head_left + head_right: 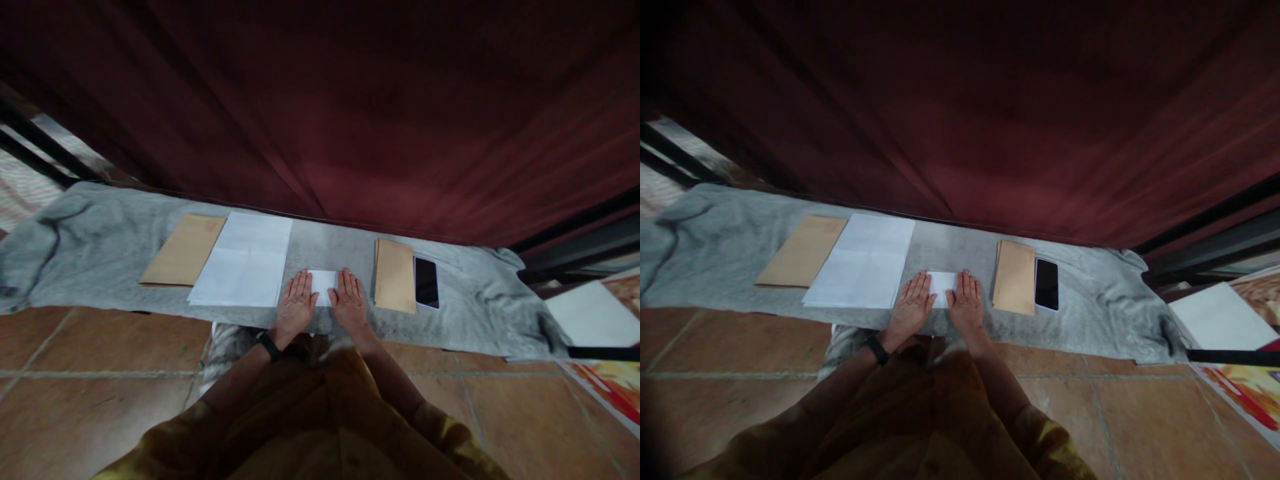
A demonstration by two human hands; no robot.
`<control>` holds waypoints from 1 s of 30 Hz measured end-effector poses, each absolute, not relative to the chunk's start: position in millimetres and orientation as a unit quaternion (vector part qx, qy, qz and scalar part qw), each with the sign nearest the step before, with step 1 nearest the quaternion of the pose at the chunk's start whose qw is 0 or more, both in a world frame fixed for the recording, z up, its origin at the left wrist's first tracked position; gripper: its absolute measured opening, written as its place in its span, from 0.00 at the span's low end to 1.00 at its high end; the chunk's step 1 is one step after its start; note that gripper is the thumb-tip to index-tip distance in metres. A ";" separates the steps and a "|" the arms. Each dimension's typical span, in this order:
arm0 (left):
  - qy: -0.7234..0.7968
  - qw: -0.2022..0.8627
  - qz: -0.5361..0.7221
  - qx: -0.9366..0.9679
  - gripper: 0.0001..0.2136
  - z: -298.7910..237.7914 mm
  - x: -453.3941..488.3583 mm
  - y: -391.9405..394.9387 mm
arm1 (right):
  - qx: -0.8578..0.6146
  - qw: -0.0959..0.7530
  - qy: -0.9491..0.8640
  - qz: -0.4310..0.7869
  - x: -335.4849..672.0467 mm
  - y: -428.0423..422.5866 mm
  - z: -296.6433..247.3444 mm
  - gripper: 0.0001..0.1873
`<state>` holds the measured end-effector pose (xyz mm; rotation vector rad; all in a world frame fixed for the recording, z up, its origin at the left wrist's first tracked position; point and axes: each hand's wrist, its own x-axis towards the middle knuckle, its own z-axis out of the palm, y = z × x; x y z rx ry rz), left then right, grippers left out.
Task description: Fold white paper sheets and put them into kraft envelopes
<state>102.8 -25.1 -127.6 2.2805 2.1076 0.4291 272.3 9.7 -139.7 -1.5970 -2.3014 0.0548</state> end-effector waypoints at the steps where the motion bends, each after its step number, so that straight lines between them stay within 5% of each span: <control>1: 0.675 0.003 0.135 0.725 0.27 -127.8 102.9 -25.7 | -0.565 0.168 -0.808 0.020 273.5 9.4 -140.0 0.31; 19: 0.551 0.024 0.137 0.823 0.26 -128.6 114.6 -56.4 | -0.568 0.159 -0.807 0.023 282.5 7.8 -141.5 0.32; 30: 0.553 0.033 0.097 0.827 0.38 -118.2 75.8 -71.1 | -0.551 0.179 -0.815 0.009 298.2 0.5 -147.7 0.30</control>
